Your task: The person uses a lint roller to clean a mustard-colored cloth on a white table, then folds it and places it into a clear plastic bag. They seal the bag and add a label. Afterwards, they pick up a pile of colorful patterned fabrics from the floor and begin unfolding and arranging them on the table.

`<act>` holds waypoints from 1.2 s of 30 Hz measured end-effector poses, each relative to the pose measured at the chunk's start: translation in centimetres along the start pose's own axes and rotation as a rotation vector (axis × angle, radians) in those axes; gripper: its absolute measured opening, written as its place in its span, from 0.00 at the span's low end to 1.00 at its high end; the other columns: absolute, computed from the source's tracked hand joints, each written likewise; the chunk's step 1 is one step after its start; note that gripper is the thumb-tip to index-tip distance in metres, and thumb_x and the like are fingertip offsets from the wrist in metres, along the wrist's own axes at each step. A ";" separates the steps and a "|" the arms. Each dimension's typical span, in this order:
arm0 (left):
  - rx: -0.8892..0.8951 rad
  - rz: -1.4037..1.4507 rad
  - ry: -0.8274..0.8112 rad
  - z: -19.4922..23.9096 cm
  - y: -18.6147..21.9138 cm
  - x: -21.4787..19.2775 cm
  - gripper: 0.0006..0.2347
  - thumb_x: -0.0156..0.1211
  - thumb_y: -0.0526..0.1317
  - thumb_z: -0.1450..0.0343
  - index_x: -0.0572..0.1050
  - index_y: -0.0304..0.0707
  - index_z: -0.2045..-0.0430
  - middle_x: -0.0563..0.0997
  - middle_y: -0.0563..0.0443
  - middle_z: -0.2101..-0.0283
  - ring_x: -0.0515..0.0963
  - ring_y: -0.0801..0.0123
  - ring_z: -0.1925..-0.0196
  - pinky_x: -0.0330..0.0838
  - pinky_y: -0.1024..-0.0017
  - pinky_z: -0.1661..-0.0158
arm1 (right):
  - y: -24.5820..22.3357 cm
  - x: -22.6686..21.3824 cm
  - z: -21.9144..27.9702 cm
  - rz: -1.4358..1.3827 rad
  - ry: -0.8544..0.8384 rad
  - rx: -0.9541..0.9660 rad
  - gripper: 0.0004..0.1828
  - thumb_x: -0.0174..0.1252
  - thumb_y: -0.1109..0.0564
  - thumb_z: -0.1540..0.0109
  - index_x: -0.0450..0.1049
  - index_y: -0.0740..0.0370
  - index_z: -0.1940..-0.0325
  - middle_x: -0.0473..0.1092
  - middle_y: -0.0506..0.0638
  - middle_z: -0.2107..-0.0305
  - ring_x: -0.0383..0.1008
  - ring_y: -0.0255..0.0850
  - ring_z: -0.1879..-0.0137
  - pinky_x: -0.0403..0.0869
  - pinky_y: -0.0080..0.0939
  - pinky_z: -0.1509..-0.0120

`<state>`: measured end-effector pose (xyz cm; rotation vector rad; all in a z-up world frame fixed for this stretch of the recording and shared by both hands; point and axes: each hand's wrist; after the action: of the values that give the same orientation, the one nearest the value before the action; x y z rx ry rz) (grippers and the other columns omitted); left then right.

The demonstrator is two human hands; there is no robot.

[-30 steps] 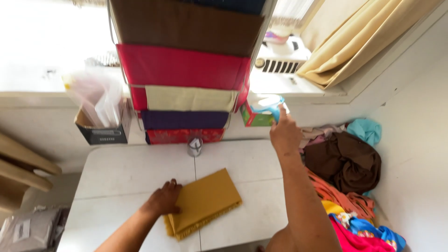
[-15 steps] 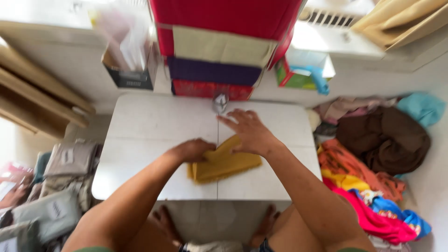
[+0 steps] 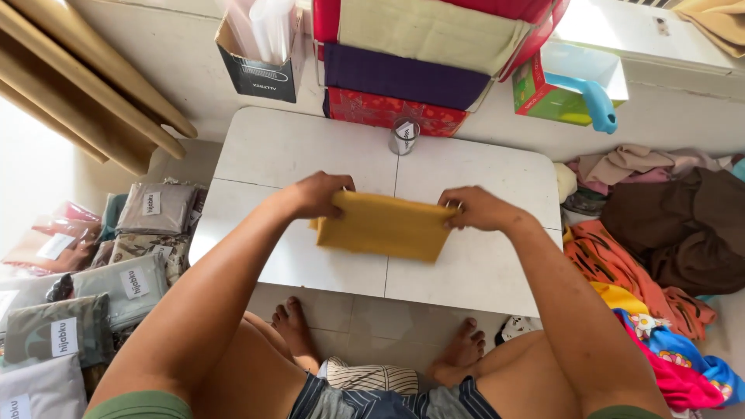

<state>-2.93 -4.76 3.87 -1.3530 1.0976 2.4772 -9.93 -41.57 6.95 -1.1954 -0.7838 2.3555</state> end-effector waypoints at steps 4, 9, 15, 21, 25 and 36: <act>0.029 -0.089 0.203 -0.1 1.3 -1.2 0.19 0.71 0.40 0.35 0.75 0.55 0.51 0.83 0.46 0.53 0.82 0.47 0.47 0.78 0.52 0.48 | -2.9 -1.6 3.0 0.200 0.285 -0.052 0.17 0.68 0.59 0.46 0.78 0.51 0.54 0.79 0.52 0.66 0.80 0.50 0.63 0.77 0.46 0.55; 0.380 -0.470 0.402 -0.3 0.5 3.7 0.12 0.60 0.30 0.33 0.72 0.52 0.61 0.74 0.54 0.57 0.79 0.57 0.53 0.79 0.60 0.58 | -1.2 0.9 3.4 0.725 0.277 -0.073 0.15 0.64 0.57 0.43 0.70 0.49 0.55 0.69 0.46 0.55 0.74 0.51 0.46 0.78 0.53 0.43; 0.217 -0.408 -0.219 0.2 -0.5 7.9 0.26 0.62 0.69 0.36 0.74 0.54 0.56 0.82 0.55 0.54 0.79 0.60 0.44 0.76 0.56 0.48 | 2.1 5.9 2.5 0.603 -0.067 0.026 0.19 0.69 0.45 0.42 0.76 0.50 0.50 0.71 0.55 0.53 0.75 0.59 0.43 0.74 0.61 0.40; 0.173 -0.517 0.057 -0.1 1.9 4.7 0.18 0.67 0.46 0.30 0.70 0.52 0.48 0.73 0.50 0.46 0.77 0.57 0.42 0.78 0.61 0.50 | 0.3 7.2 0.7 0.663 0.086 -0.064 0.30 0.66 0.52 0.39 0.66 0.57 0.35 0.58 0.58 0.38 0.67 0.60 0.35 0.76 0.58 0.38; 0.020 -0.545 -0.033 -0.8 -0.8 7.5 0.33 0.73 0.54 0.36 0.62 0.55 0.39 0.65 0.49 0.38 0.70 0.55 0.36 0.80 0.57 0.51 | 0.5 7.2 0.0 0.576 0.038 -0.052 0.30 0.66 0.54 0.40 0.66 0.57 0.36 0.56 0.58 0.35 0.61 0.61 0.29 0.74 0.57 0.36; -0.058 -0.535 -0.073 -2.1 -1.8 7.3 0.40 0.77 0.59 0.41 0.59 0.61 0.36 0.63 0.48 0.33 0.66 0.57 0.31 0.77 0.56 0.47 | -6.8 -3.9 4.8 0.659 0.875 -0.529 0.16 0.68 0.51 0.43 0.80 0.53 0.51 0.77 0.50 0.58 0.74 0.50 0.44 0.69 0.50 0.40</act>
<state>-5.07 -6.47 -3.46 -1.3397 0.5534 2.1504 -11.10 -39.98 15.93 -2.7693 -0.7587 1.6830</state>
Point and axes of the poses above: each hand's wrist, its own z-axis away from the middle knuckle, its own x-axis out of the palm, y = z × x
